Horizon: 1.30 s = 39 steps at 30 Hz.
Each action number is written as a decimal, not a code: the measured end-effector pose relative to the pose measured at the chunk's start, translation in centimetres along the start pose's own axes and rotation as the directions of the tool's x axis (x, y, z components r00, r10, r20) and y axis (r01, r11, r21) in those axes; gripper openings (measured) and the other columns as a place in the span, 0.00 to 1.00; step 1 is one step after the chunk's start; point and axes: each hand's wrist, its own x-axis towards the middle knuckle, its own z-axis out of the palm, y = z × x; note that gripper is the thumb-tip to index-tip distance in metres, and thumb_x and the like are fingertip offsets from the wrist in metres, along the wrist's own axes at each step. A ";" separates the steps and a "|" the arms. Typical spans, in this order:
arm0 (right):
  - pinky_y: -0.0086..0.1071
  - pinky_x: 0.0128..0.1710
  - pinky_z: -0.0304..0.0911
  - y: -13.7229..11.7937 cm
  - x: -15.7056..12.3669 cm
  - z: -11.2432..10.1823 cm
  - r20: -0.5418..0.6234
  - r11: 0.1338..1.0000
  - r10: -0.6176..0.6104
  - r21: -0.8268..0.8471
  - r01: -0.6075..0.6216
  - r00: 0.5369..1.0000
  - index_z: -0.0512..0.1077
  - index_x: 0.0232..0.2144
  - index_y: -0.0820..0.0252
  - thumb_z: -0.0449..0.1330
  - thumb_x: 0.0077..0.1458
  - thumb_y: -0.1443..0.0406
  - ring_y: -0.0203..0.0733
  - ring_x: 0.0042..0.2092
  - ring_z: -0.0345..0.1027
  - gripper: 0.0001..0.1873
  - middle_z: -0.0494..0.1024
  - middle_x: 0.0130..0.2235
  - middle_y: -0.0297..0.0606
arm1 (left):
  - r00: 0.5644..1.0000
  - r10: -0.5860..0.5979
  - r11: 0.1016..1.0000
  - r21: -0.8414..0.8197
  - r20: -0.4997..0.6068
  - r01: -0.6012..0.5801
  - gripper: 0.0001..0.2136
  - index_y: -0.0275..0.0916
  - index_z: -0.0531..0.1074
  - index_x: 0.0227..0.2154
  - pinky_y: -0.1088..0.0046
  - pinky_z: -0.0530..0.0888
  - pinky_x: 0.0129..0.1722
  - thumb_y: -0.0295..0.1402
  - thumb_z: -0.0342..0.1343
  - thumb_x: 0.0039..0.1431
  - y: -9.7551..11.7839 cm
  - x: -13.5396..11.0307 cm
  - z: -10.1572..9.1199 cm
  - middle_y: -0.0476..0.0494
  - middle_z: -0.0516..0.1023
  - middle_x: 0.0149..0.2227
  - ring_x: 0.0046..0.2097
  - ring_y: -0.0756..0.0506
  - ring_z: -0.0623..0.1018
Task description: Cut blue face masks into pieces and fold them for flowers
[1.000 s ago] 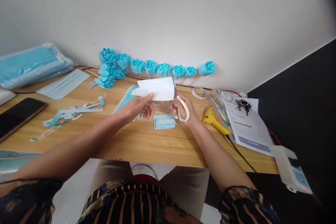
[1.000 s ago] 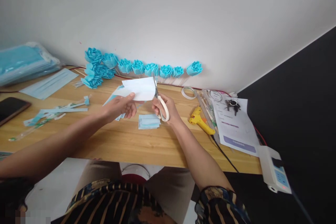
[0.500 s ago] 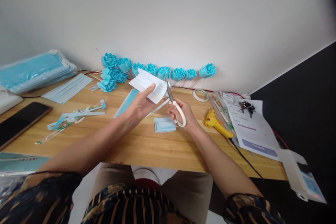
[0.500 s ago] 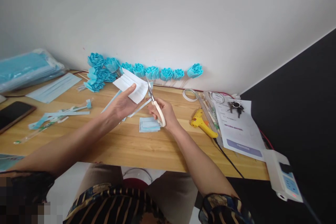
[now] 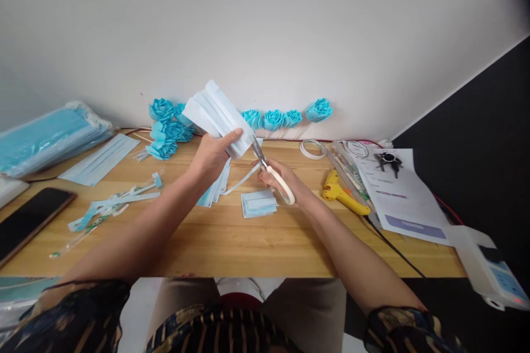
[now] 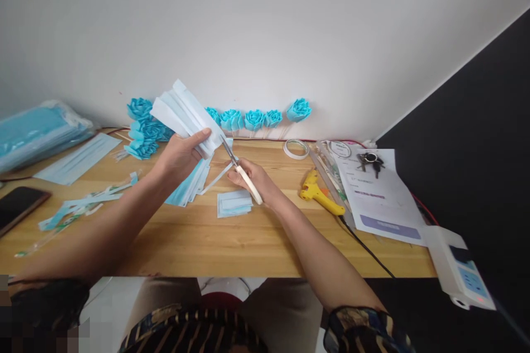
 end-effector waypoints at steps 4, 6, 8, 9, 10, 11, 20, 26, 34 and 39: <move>0.32 0.31 0.56 -0.2 -0.1 -0.2 0.025 0.999 -0.004 0.049 0.003 1.000 0.73 0.44 0.60 0.67 0.47 0.40 0.35 0.31 0.62 0.35 0.71 0.32 0.33 | 0.998 0.011 0.995 0.099 0.064 -0.017 0.23 0.33 0.80 0.37 0.59 0.77 0.51 0.37 0.77 0.38 0.8 1.5 0.2 0.39 0.84 0.40 0.46 0.36 0.82; 0.32 0.30 0.56 -0.4 -0.1 -0.3 0.026 0.998 0.007 0.068 -0.009 1.000 0.72 0.44 0.60 0.67 0.47 0.39 0.35 0.30 0.62 0.35 0.71 0.32 0.33 | 0.995 0.002 0.986 0.165 0.103 -0.019 0.23 0.33 0.80 0.38 0.59 0.78 0.49 0.38 0.77 0.38 0.8 2.0 0.1 0.39 0.85 0.40 0.45 0.36 0.83; 0.32 0.29 0.56 -0.5 -0.2 -0.3 0.014 0.997 0.019 0.078 -0.021 1.000 0.72 0.45 0.61 0.67 0.47 0.40 0.35 0.29 0.63 0.35 0.72 0.32 0.34 | 0.992 -0.014 0.975 0.221 0.129 -0.015 0.23 0.32 0.80 0.38 0.59 0.78 0.49 0.37 0.76 0.39 0.7 2.1 -0.1 0.38 0.85 0.40 0.44 0.36 0.83; 0.32 0.29 0.56 -0.5 -0.1 -0.2 0.006 0.996 0.022 0.081 -0.023 1.000 0.72 0.46 0.61 0.67 0.48 0.40 0.35 0.29 0.63 0.35 0.72 0.31 0.33 | 0.990 -0.020 0.971 0.239 0.137 -0.013 0.22 0.32 0.81 0.38 0.58 0.79 0.49 0.37 0.76 0.39 0.5 2.1 -0.2 0.38 0.85 0.40 0.45 0.35 0.83; 0.32 0.29 0.56 -0.5 -0.1 -0.2 -0.001 0.996 0.021 0.082 -0.021 1.000 0.72 0.47 0.61 0.67 0.48 0.41 0.35 0.29 0.63 0.35 0.71 0.31 0.33 | 0.989 -0.028 0.968 0.253 0.145 -0.010 0.22 0.32 0.80 0.38 0.58 0.79 0.49 0.37 0.76 0.39 0.4 2.0 -0.3 0.37 0.85 0.41 0.45 0.35 0.83; 0.32 0.29 0.56 -0.5 -0.1 -0.2 -0.006 0.997 0.015 0.080 -0.015 1.000 0.72 0.48 0.61 0.67 0.49 0.41 0.35 0.29 0.62 0.35 0.71 0.30 0.32 | 0.987 -0.037 0.965 0.263 0.155 -0.005 0.22 0.32 0.80 0.38 0.57 0.78 0.49 0.37 0.76 0.39 0.3 1.8 -0.3 0.37 0.85 0.41 0.46 0.35 0.83; 0.33 0.30 0.57 0.6 0.0 -0.5 0.002 0.998 -0.051 0.028 0.051 0.999 0.73 0.52 0.61 0.63 0.54 0.42 0.36 0.29 0.62 0.34 0.68 0.30 0.31 | 0.987 -0.034 0.952 0.307 0.159 -0.016 0.24 0.31 0.79 0.44 0.54 0.76 0.54 0.33 0.73 0.42 0.7 0.9 0.4 0.36 0.84 0.44 0.50 0.33 0.82; 0.33 0.32 0.58 0.7 0.0 -0.6 -0.013 0.999 -0.039 -0.005 0.039 0.999 0.73 0.53 0.61 0.63 0.54 0.42 0.36 0.30 0.62 0.35 0.68 0.30 0.31 | 0.991 -0.021 0.944 0.330 0.130 -0.023 0.24 0.30 0.78 0.45 0.54 0.76 0.54 0.33 0.71 0.43 0.6 0.7 0.5 0.35 0.84 0.45 0.51 0.32 0.81; 0.33 0.31 0.58 0.2 -0.1 -0.4 -0.023 0.999 -0.042 0.011 0.042 0.999 0.73 0.51 0.61 0.65 0.52 0.42 0.36 0.30 0.62 0.35 0.68 0.31 0.32 | 0.992 -0.035 0.944 0.331 0.121 -0.007 0.26 0.30 0.78 0.47 0.53 0.76 0.55 0.35 0.72 0.42 0.2 0.5 0.5 0.33 0.83 0.47 0.51 0.32 0.81; 0.33 0.31 0.59 0.1 -0.1 -0.3 -0.033 1.000 -0.028 0.007 0.028 0.999 0.74 0.50 0.62 0.65 0.51 0.41 0.35 0.29 0.61 0.36 0.67 0.30 0.31 | 0.990 -0.040 0.946 0.324 0.135 -0.006 0.26 0.30 0.77 0.46 0.52 0.76 0.55 0.34 0.72 0.42 0.1 0.6 0.4 0.33 0.83 0.48 0.52 0.32 0.81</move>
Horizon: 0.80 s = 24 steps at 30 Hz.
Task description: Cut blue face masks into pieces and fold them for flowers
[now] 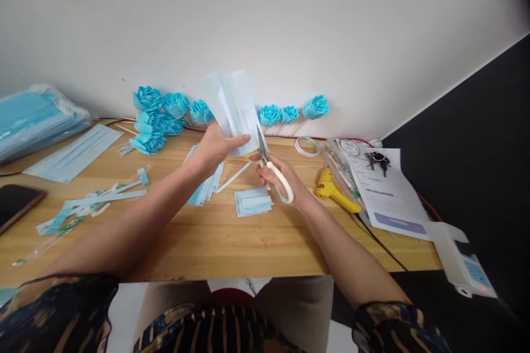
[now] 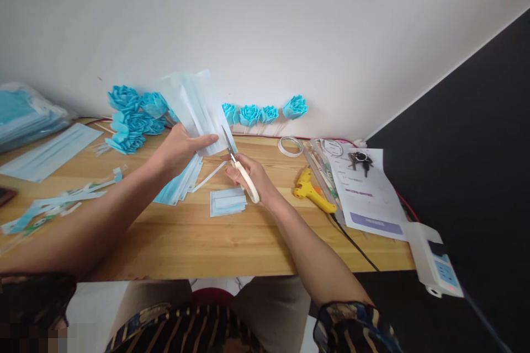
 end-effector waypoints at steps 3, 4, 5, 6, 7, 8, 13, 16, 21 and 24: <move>0.33 0.31 0.59 0.1 0.0 0.0 -0.004 1.000 -0.009 -0.007 0.009 1.000 0.74 0.50 0.62 0.65 0.52 0.42 0.35 0.29 0.62 0.35 0.68 0.31 0.31 | 1.000 0.004 1.000 -0.008 0.005 -0.004 0.26 0.31 0.77 0.46 0.52 0.76 0.55 0.34 0.72 0.42 0.0 0.0 0.0 0.34 0.83 0.47 0.52 0.32 0.81; 0.33 0.31 0.59 0.1 0.0 0.0 -0.005 1.000 -0.009 -0.010 0.009 1.000 0.74 0.50 0.62 0.64 0.52 0.42 0.35 0.29 0.62 0.35 0.68 0.31 0.31 | 1.000 0.005 1.000 -0.009 0.004 -0.005 0.26 0.31 0.77 0.46 0.53 0.76 0.55 0.34 0.72 0.42 0.0 0.0 0.0 0.34 0.83 0.47 0.51 0.32 0.81; 0.33 0.31 0.59 0.2 0.0 -0.1 -0.007 1.000 -0.007 -0.012 0.007 1.000 0.74 0.50 0.62 0.64 0.53 0.42 0.35 0.28 0.62 0.34 0.68 0.31 0.31 | 1.000 0.006 1.000 -0.010 0.006 -0.006 0.25 0.31 0.78 0.46 0.53 0.76 0.55 0.34 0.72 0.42 0.0 0.0 0.0 0.34 0.83 0.47 0.51 0.32 0.81; 0.33 0.30 0.59 0.2 0.0 -0.1 -0.009 1.000 -0.002 -0.013 0.002 1.000 0.74 0.50 0.62 0.65 0.52 0.42 0.35 0.28 0.62 0.34 0.68 0.30 0.31 | 1.000 0.007 1.000 -0.011 0.007 -0.007 0.25 0.31 0.78 0.45 0.53 0.76 0.55 0.34 0.72 0.42 0.0 0.0 0.0 0.34 0.84 0.46 0.51 0.32 0.81; 0.33 0.30 0.59 0.2 0.0 -0.1 -0.011 1.000 0.004 -0.013 -0.004 1.000 0.74 0.50 0.62 0.65 0.52 0.42 0.35 0.28 0.62 0.34 0.67 0.30 0.31 | 1.000 0.009 1.000 -0.012 0.009 -0.008 0.24 0.31 0.78 0.45 0.53 0.76 0.55 0.34 0.72 0.42 0.0 0.0 0.0 0.34 0.84 0.46 0.51 0.32 0.81; 0.33 0.30 0.58 0.2 0.0 -0.1 -0.014 1.000 0.009 -0.013 -0.009 1.000 0.75 0.49 0.62 0.65 0.51 0.42 0.34 0.27 0.62 0.34 0.67 0.30 0.31 | 1.000 0.010 1.000 -0.015 0.010 -0.010 0.24 0.31 0.78 0.44 0.53 0.76 0.54 0.34 0.72 0.42 0.0 0.0 0.0 0.34 0.84 0.45 0.51 0.32 0.81; 0.32 0.28 0.57 0.1 0.0 0.0 -0.013 1.000 0.017 -0.009 -0.017 1.000 0.74 0.49 0.61 0.65 0.51 0.42 0.34 0.27 0.61 0.34 0.66 0.28 0.29 | 1.000 0.009 1.000 -0.026 0.013 -0.008 0.22 0.31 0.78 0.44 0.53 0.76 0.54 0.33 0.72 0.43 -0.2 0.0 0.0 0.34 0.83 0.44 0.50 0.32 0.82; 0.31 0.27 0.57 0.1 0.0 0.0 -0.020 1.000 0.019 -0.011 -0.019 1.000 0.74 0.49 0.62 0.65 0.52 0.42 0.34 0.26 0.61 0.34 0.66 0.28 0.29 | 1.000 0.004 1.000 -0.018 0.009 -0.004 0.22 0.31 0.79 0.43 0.52 0.76 0.54 0.34 0.71 0.43 -0.3 0.0 0.0 0.35 0.83 0.44 0.50 0.33 0.82; 0.30 0.25 0.57 0.2 -0.1 0.0 -0.041 0.999 0.040 0.015 -0.039 0.998 0.75 0.49 0.62 0.66 0.51 0.43 0.33 0.25 0.60 0.34 0.66 0.26 0.28 | 1.000 0.016 1.000 -0.016 0.012 -0.016 0.23 0.32 0.79 0.44 0.53 0.76 0.55 0.35 0.72 0.43 -0.5 0.2 0.0 0.35 0.84 0.45 0.51 0.32 0.81; 0.29 0.24 0.56 0.2 -0.1 0.1 -0.049 0.999 0.044 0.034 -0.042 0.998 0.75 0.49 0.63 0.66 0.52 0.45 0.32 0.24 0.59 0.33 0.65 0.25 0.28 | 1.000 0.020 1.000 -0.009 0.009 -0.020 0.22 0.31 0.79 0.43 0.53 0.76 0.54 0.35 0.71 0.43 -0.7 0.2 -0.1 0.35 0.84 0.45 0.50 0.33 0.81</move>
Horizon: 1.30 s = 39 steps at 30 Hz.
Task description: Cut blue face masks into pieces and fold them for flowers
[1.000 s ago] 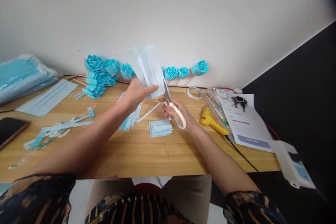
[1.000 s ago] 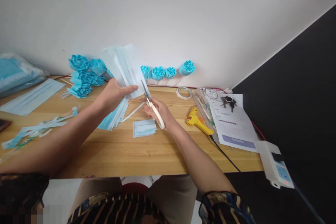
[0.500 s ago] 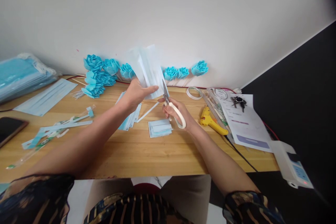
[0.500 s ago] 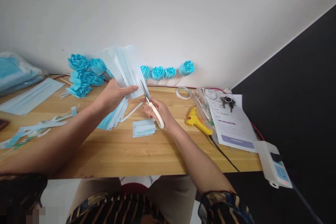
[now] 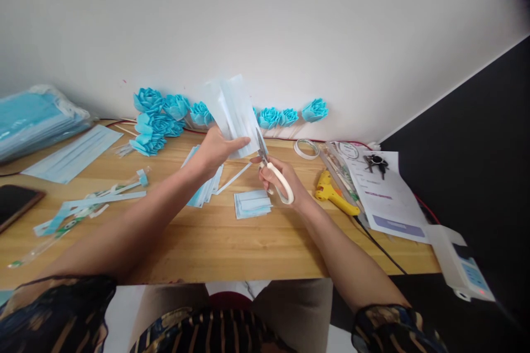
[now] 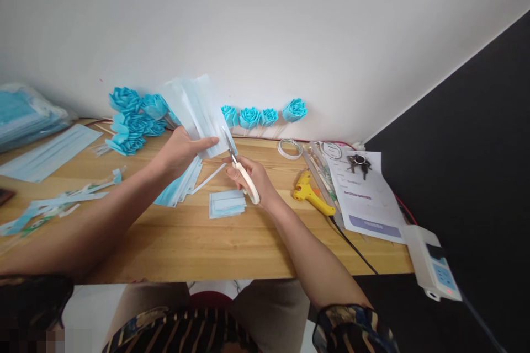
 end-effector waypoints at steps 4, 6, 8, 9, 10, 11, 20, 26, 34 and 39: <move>0.29 0.22 0.55 0.0 0.0 0.1 -0.018 0.999 0.015 0.031 -0.015 1.000 0.76 0.48 0.63 0.68 0.50 0.47 0.31 0.23 0.58 0.31 0.65 0.24 0.26 | 1.000 -0.023 1.000 -0.003 -0.016 0.023 0.21 0.32 0.79 0.42 0.53 0.77 0.52 0.35 0.72 0.43 0.0 0.0 0.0 0.35 0.84 0.44 0.48 0.33 0.82; 0.28 0.22 0.55 -0.1 0.0 0.1 -0.024 0.999 0.023 0.045 -0.022 0.999 0.76 0.47 0.63 0.69 0.49 0.48 0.31 0.22 0.57 0.31 0.66 0.23 0.26 | 1.000 -0.025 1.000 -0.009 -0.016 0.025 0.21 0.32 0.79 0.42 0.53 0.77 0.52 0.35 0.72 0.43 0.0 -0.1 0.0 0.35 0.84 0.44 0.48 0.33 0.82; 0.28 0.21 0.54 -0.2 0.0 0.2 -0.030 0.998 0.027 0.058 -0.025 0.999 0.77 0.47 0.63 0.69 0.49 0.48 0.30 0.22 0.57 0.29 0.66 0.23 0.26 | 1.000 -0.027 1.000 -0.016 -0.014 0.027 0.21 0.32 0.79 0.42 0.53 0.77 0.52 0.34 0.72 0.43 0.0 -0.1 0.1 0.35 0.84 0.43 0.47 0.33 0.82; 0.28 0.21 0.53 -0.2 -0.1 0.2 -0.034 0.998 0.029 0.063 -0.027 0.999 0.77 0.47 0.63 0.69 0.49 0.49 0.30 0.21 0.57 0.29 0.66 0.22 0.25 | 1.000 -0.027 0.999 -0.020 -0.013 0.027 0.21 0.32 0.79 0.42 0.53 0.77 0.52 0.34 0.72 0.43 0.0 -0.1 0.1 0.35 0.84 0.43 0.47 0.33 0.82; 0.27 0.20 0.53 -0.3 -0.1 0.2 -0.038 0.997 0.032 0.069 -0.029 0.999 0.77 0.46 0.63 0.69 0.49 0.50 0.30 0.21 0.56 0.28 0.66 0.22 0.25 | 1.000 -0.028 0.999 -0.023 -0.012 0.027 0.21 0.32 0.79 0.42 0.53 0.77 0.52 0.34 0.72 0.43 0.0 -0.1 0.1 0.35 0.84 0.43 0.47 0.33 0.82; 0.27 0.20 0.53 -0.3 -0.1 0.2 -0.042 0.997 0.035 0.076 -0.031 0.998 0.77 0.46 0.63 0.69 0.49 0.51 0.29 0.21 0.56 0.27 0.66 0.21 0.25 | 1.000 -0.028 0.999 -0.024 -0.013 0.027 0.21 0.32 0.79 0.42 0.53 0.77 0.52 0.34 0.72 0.43 0.0 -0.1 0.0 0.36 0.84 0.43 0.47 0.33 0.82; 0.25 0.17 0.51 -0.2 0.0 0.4 -0.062 0.991 0.055 0.126 -0.047 0.997 0.78 0.43 0.63 0.70 0.46 0.55 0.28 0.19 0.55 0.23 0.66 0.19 0.23 | 1.000 -0.031 0.999 -0.037 -0.005 0.030 0.22 0.31 0.79 0.42 0.54 0.77 0.53 0.34 0.71 0.43 0.0 -0.1 0.0 0.35 0.84 0.43 0.47 0.33 0.82; 0.25 0.17 0.50 -0.1 0.0 0.4 -0.073 0.991 0.071 0.121 -0.062 0.995 0.78 0.44 0.63 0.71 0.46 0.55 0.28 0.19 0.54 0.25 0.65 0.19 0.23 | 1.000 -0.027 0.999 -0.047 0.002 0.027 0.23 0.31 0.79 0.43 0.53 0.76 0.53 0.35 0.72 0.42 0.0 0.0 0.0 0.35 0.84 0.43 0.49 0.33 0.82; 0.25 0.16 0.49 0.0 0.1 0.3 -0.086 0.990 0.081 0.125 -0.069 0.993 0.79 0.41 0.62 0.71 0.45 0.56 0.28 0.18 0.54 0.22 0.66 0.19 0.24 | 1.000 -0.024 0.998 -0.054 0.005 0.024 0.22 0.32 0.79 0.42 0.53 0.76 0.53 0.34 0.71 0.43 0.0 0.0 0.0 0.35 0.84 0.43 0.49 0.33 0.82; 0.24 0.16 0.49 0.0 0.1 0.4 -0.093 0.991 0.082 0.118 -0.071 0.992 0.80 0.42 0.63 0.71 0.45 0.56 0.27 0.18 0.54 0.23 0.67 0.19 0.24 | 0.999 -0.041 0.998 -0.044 -0.007 0.041 0.21 0.31 0.79 0.42 0.53 0.77 0.54 0.34 0.72 0.43 0.0 -0.1 0.0 0.36 0.84 0.43 0.48 0.34 0.82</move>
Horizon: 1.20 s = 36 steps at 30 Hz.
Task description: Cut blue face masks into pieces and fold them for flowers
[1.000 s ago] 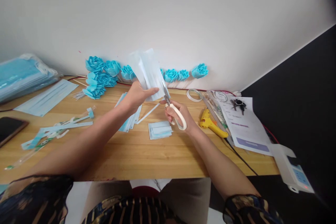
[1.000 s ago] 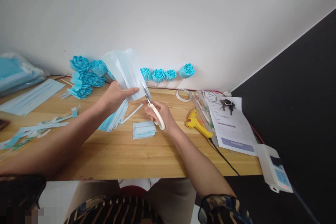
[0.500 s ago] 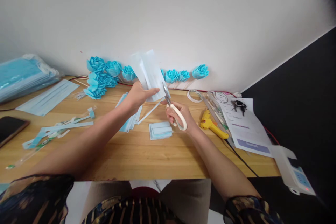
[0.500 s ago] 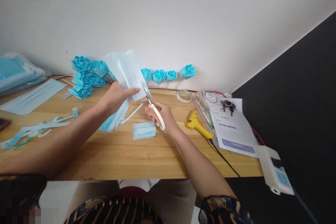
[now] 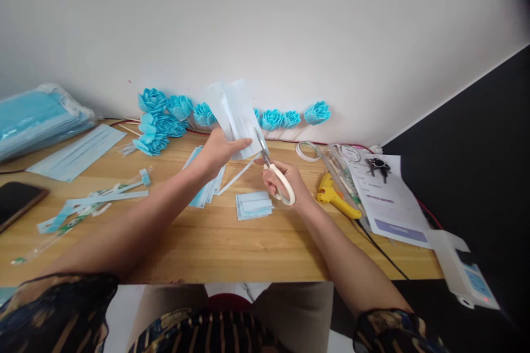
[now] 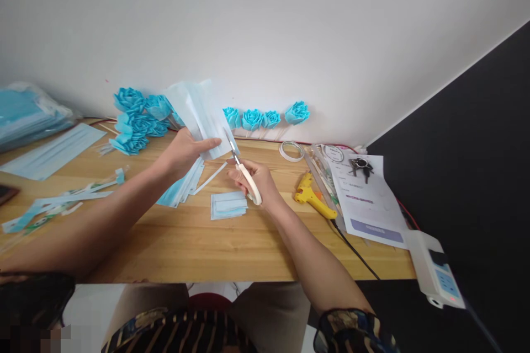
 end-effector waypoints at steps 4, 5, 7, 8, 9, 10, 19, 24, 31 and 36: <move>0.24 0.16 0.48 0.1 0.1 0.0 -0.012 1.000 0.015 0.006 -0.015 1.000 0.79 0.42 0.63 0.72 0.43 0.56 0.27 0.17 0.54 0.24 0.67 0.19 0.24 | 1.000 0.013 1.000 0.000 0.010 -0.013 0.21 0.32 0.79 0.42 0.54 0.77 0.53 0.36 0.71 0.45 0.0 0.0 0.0 0.36 0.84 0.44 0.49 0.33 0.82; 0.24 0.16 0.48 0.1 0.1 0.0 -0.013 1.000 0.019 0.005 -0.018 1.000 0.79 0.42 0.62 0.72 0.43 0.56 0.27 0.17 0.54 0.24 0.67 0.19 0.24 | 1.000 0.018 1.000 0.001 0.010 -0.018 0.21 0.32 0.79 0.43 0.54 0.76 0.53 0.37 0.71 0.46 0.0 0.0 0.0 0.35 0.84 0.44 0.50 0.33 0.82; 0.25 0.16 0.48 0.2 0.2 0.0 -0.013 1.000 0.014 -0.006 -0.014 1.000 0.79 0.40 0.62 0.72 0.44 0.56 0.27 0.17 0.54 0.22 0.68 0.19 0.24 | 1.000 0.021 1.000 0.007 0.000 -0.021 0.22 0.33 0.79 0.43 0.56 0.76 0.52 0.40 0.71 0.47 -0.1 0.1 -0.1 0.34 0.84 0.45 0.50 0.33 0.81; 0.25 0.16 0.48 0.2 0.2 0.0 -0.011 1.000 0.007 -0.015 -0.007 1.000 0.79 0.39 0.62 0.72 0.44 0.56 0.27 0.17 0.54 0.21 0.68 0.19 0.25 | 1.000 0.021 1.000 0.009 -0.008 -0.021 0.22 0.33 0.79 0.42 0.57 0.77 0.52 0.42 0.71 0.47 -0.2 0.1 -0.1 0.34 0.84 0.45 0.50 0.33 0.81; 0.25 0.16 0.48 0.2 0.1 0.0 -0.008 1.000 0.001 -0.025 -0.001 1.000 0.79 0.38 0.62 0.72 0.44 0.56 0.27 0.17 0.54 0.20 0.68 0.19 0.25 | 1.000 0.020 1.000 0.009 -0.018 -0.020 0.23 0.33 0.79 0.42 0.57 0.77 0.51 0.43 0.72 0.47 -0.3 0.2 -0.1 0.33 0.84 0.45 0.50 0.33 0.81; 0.25 0.16 0.49 0.2 0.1 0.0 -0.004 0.999 -0.002 -0.037 0.002 1.000 0.80 0.37 0.62 0.72 0.44 0.55 0.27 0.17 0.54 0.20 0.68 0.20 0.25 | 0.999 0.019 1.000 0.011 -0.028 -0.019 0.24 0.33 0.79 0.42 0.57 0.77 0.50 0.43 0.73 0.46 -0.4 0.2 -0.2 0.33 0.84 0.45 0.50 0.33 0.81; 0.26 0.18 0.50 0.4 0.2 -0.1 0.013 0.999 0.009 -0.034 -0.009 1.000 0.79 0.45 0.63 0.72 0.44 0.55 0.27 0.18 0.55 0.27 0.68 0.20 0.24 | 0.996 -0.023 0.999 0.038 -0.084 0.026 0.26 0.31 0.79 0.42 0.55 0.78 0.49 0.41 0.74 0.41 -0.8 0.5 -0.3 0.34 0.83 0.44 0.47 0.34 0.81; 0.27 0.20 0.54 -0.1 0.1 -0.1 0.062 0.998 -0.015 -0.061 0.019 0.998 0.77 0.46 0.62 0.71 0.46 0.52 0.29 0.21 0.58 0.28 0.70 0.23 0.26 | 0.998 -0.014 1.000 0.025 -0.060 0.015 0.25 0.31 0.79 0.42 0.56 0.77 0.49 0.40 0.73 0.42 -0.6 0.4 -0.3 0.35 0.84 0.44 0.46 0.34 0.81; 0.28 0.22 0.55 -0.2 0.0 -0.1 0.093 0.994 -0.054 -0.088 0.062 0.994 0.74 0.39 0.61 0.69 0.47 0.47 0.30 0.23 0.59 0.27 0.70 0.24 0.28 | 0.999 -0.040 0.998 0.043 -0.004 0.040 0.23 0.31 0.79 0.39 0.59 0.78 0.43 0.40 0.73 0.41 -0.8 0.1 0.0 0.35 0.83 0.40 0.42 0.36 0.81; 0.28 0.22 0.56 -0.2 0.1 0.0 0.065 0.992 -0.057 -0.107 0.063 0.996 0.69 0.31 0.58 0.69 0.45 0.44 0.31 0.22 0.59 0.27 0.70 0.24 0.28 | 0.997 -0.074 0.992 0.100 0.006 0.073 0.21 0.32 0.79 0.39 0.63 0.78 0.39 0.39 0.72 0.43 -0.8 -0.3 0.4 0.37 0.83 0.39 0.41 0.37 0.81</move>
